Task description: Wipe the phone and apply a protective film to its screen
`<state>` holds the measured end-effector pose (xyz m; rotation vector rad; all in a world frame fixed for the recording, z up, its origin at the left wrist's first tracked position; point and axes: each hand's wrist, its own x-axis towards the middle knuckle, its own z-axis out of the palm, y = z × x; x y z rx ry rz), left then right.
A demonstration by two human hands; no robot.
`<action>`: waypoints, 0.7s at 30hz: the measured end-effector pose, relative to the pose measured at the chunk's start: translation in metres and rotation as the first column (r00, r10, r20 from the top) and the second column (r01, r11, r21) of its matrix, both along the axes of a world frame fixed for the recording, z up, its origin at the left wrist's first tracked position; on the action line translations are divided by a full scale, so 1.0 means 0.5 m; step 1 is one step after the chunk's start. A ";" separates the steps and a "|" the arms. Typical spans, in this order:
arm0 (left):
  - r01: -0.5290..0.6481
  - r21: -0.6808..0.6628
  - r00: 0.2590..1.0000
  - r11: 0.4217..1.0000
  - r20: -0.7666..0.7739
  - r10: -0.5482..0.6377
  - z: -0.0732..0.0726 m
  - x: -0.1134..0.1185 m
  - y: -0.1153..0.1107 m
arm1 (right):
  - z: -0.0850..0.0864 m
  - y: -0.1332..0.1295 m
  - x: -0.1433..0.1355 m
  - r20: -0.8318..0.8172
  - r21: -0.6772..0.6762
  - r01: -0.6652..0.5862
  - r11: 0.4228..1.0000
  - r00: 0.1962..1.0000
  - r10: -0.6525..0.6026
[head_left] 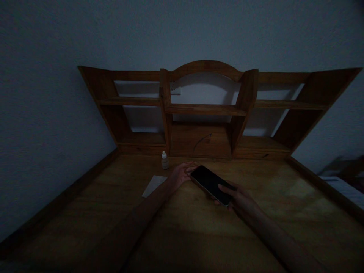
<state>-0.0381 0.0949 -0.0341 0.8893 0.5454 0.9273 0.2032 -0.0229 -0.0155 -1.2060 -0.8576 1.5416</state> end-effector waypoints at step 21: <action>0.002 -0.050 0.978 0.999 -0.206 -0.012 0.041 0.043 -0.051 | -0.009 -0.006 0.005 0.018 -0.001 0.003 1.000 1.000 -0.003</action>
